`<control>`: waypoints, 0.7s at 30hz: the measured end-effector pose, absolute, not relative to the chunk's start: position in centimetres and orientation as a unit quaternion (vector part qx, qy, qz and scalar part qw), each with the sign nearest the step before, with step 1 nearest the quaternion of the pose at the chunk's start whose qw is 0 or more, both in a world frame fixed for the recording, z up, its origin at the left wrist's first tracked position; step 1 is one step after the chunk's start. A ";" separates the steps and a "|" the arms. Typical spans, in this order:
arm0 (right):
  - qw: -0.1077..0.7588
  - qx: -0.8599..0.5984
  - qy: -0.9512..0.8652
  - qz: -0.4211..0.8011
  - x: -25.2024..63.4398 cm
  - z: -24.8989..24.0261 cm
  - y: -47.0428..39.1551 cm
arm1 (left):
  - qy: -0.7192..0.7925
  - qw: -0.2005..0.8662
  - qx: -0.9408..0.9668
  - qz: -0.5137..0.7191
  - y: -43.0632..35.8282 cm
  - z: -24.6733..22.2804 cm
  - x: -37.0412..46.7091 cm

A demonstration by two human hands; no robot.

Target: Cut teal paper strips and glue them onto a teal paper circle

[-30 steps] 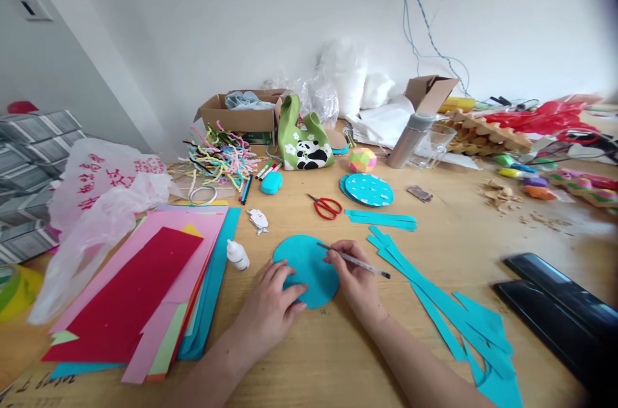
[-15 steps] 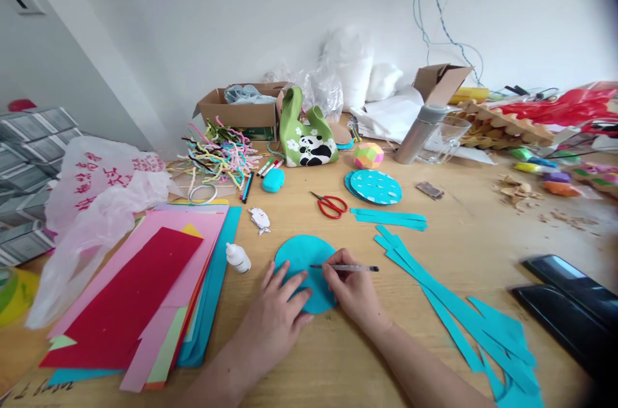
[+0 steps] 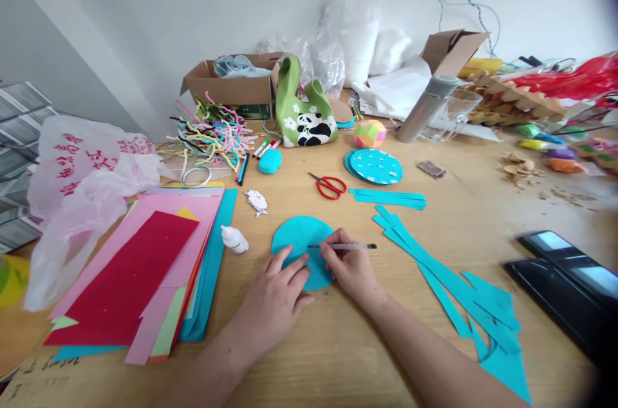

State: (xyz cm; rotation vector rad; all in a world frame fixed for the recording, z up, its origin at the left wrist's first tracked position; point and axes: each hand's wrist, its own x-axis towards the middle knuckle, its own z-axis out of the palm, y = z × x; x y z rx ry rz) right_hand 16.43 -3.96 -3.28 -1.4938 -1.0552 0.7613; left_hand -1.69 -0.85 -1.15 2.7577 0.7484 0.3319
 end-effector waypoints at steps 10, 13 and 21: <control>0.572 -0.619 -0.418 0.340 16.6 -3.1 -4.0 | 0.272 0.114 0.951 0.093 -1.1 -0.7 -1.5; 0.640 -0.612 -0.355 0.301 16.9 -2.9 -4.1 | 0.265 0.107 0.953 0.096 -1.2 -1.0 -1.6; 0.679 -0.610 -0.347 0.216 17.5 -2.4 -4.1 | 0.267 0.122 0.951 0.094 -1.3 -1.1 -1.6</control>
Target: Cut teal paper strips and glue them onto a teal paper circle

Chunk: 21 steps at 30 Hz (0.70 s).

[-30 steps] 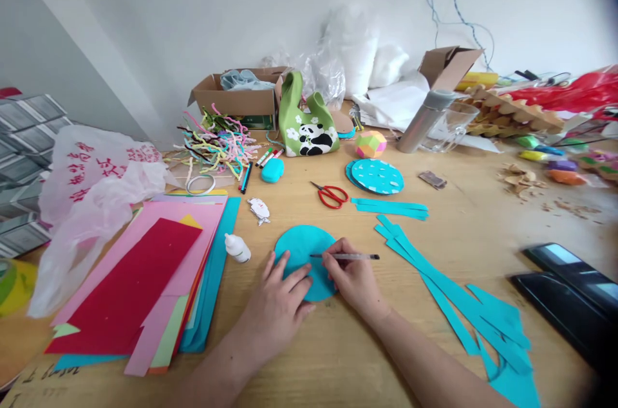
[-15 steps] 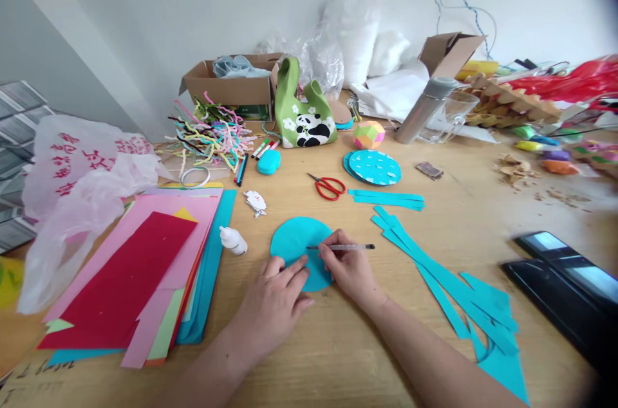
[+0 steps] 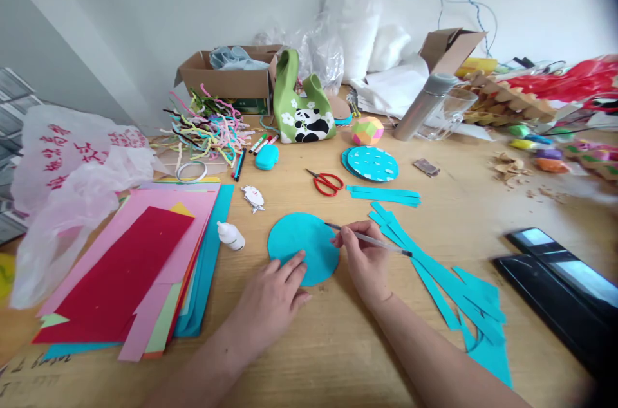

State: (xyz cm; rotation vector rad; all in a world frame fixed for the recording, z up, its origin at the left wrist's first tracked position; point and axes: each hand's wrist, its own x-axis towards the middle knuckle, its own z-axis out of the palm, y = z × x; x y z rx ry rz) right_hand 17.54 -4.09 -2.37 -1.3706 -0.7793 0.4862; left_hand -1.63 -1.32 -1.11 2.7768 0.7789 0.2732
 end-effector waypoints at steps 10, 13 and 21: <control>0.649 -0.649 -0.332 0.216 18.2 -2.7 -3.6 | 0.435 0.103 0.859 0.250 -0.3 -2.2 -2.4; 0.661 -0.630 -0.333 0.233 18.1 -2.5 -3.7 | 0.422 0.161 0.847 0.282 -0.1 -2.7 -2.3; 0.717 -0.583 -0.320 0.208 18.2 -2.4 -4.2 | 0.414 0.511 0.645 0.389 0.9 -3.3 -1.9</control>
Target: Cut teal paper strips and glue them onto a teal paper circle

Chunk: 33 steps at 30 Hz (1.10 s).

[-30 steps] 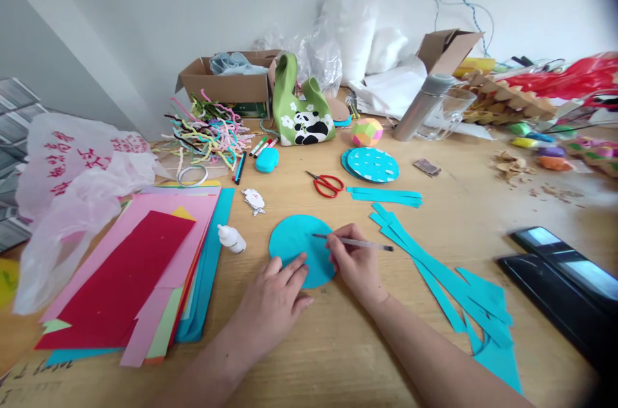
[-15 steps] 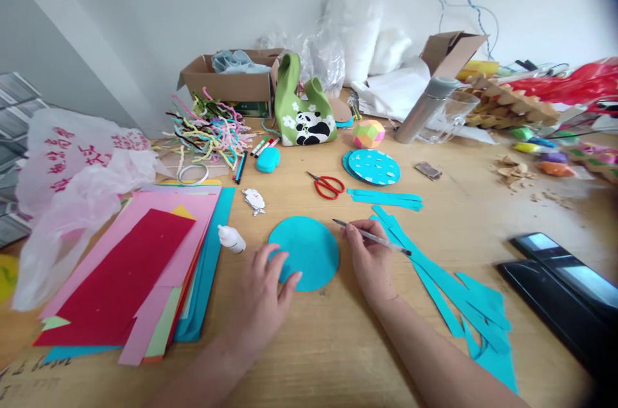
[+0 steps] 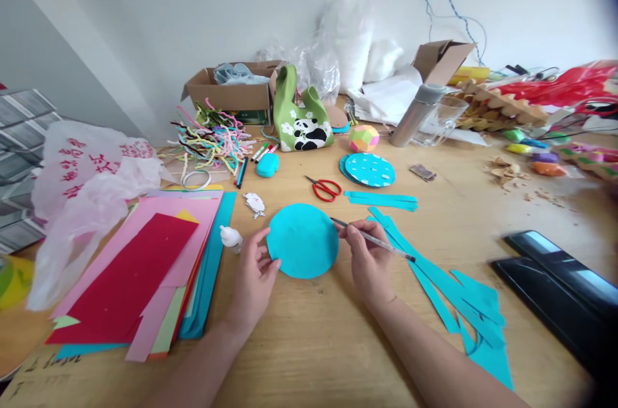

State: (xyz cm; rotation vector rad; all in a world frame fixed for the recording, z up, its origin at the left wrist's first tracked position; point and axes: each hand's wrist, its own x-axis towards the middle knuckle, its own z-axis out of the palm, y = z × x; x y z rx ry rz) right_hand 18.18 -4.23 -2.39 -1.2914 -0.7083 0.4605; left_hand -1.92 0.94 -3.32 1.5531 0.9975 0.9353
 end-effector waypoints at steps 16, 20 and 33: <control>0.733 -0.538 -0.377 0.176 17.2 -1.8 -5.0 | 0.302 0.762 0.377 0.432 0.3 -2.3 -0.4; 0.718 -0.541 -0.417 0.134 16.2 -1.9 -5.5 | 0.288 0.788 0.339 0.426 0.4 -2.3 -0.4; 0.587 -0.566 -0.560 0.147 14.5 -3.3 -5.8 | 0.291 0.801 0.322 0.412 1.0 -2.9 -0.6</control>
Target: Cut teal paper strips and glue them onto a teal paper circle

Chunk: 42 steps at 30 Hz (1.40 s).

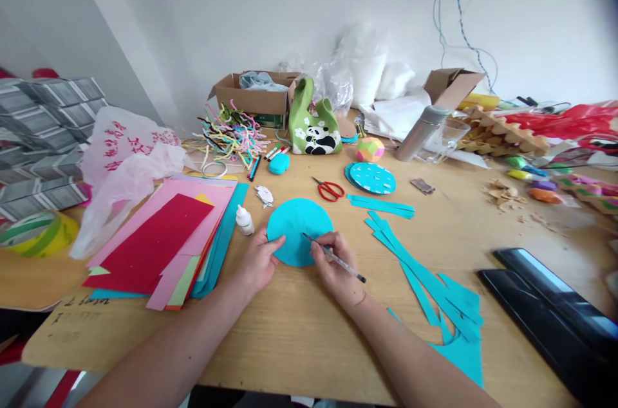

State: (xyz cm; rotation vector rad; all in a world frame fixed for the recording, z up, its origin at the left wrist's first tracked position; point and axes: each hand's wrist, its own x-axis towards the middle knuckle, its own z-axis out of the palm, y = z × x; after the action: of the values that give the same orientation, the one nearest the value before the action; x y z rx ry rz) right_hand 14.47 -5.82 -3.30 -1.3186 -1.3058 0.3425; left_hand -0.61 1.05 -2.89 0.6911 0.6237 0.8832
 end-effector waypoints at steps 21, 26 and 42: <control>0.562 -0.589 -0.562 0.147 14.4 -3.8 -5.5 | 0.291 0.798 0.339 0.405 1.1 -2.7 -0.7; 0.559 -0.590 -0.562 0.156 14.4 -3.8 -5.5 | 0.279 0.796 0.350 0.408 1.0 -2.7 -0.7; 0.563 -0.591 -0.554 0.161 14.3 -3.7 -5.5 | 0.290 0.789 0.359 0.405 1.0 -2.6 -0.6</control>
State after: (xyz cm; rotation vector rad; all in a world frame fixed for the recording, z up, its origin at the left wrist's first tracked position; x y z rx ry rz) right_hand 14.34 -5.47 -3.75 -1.3921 -1.3037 0.3799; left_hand -0.61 0.98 -2.58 0.7727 0.6243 0.8718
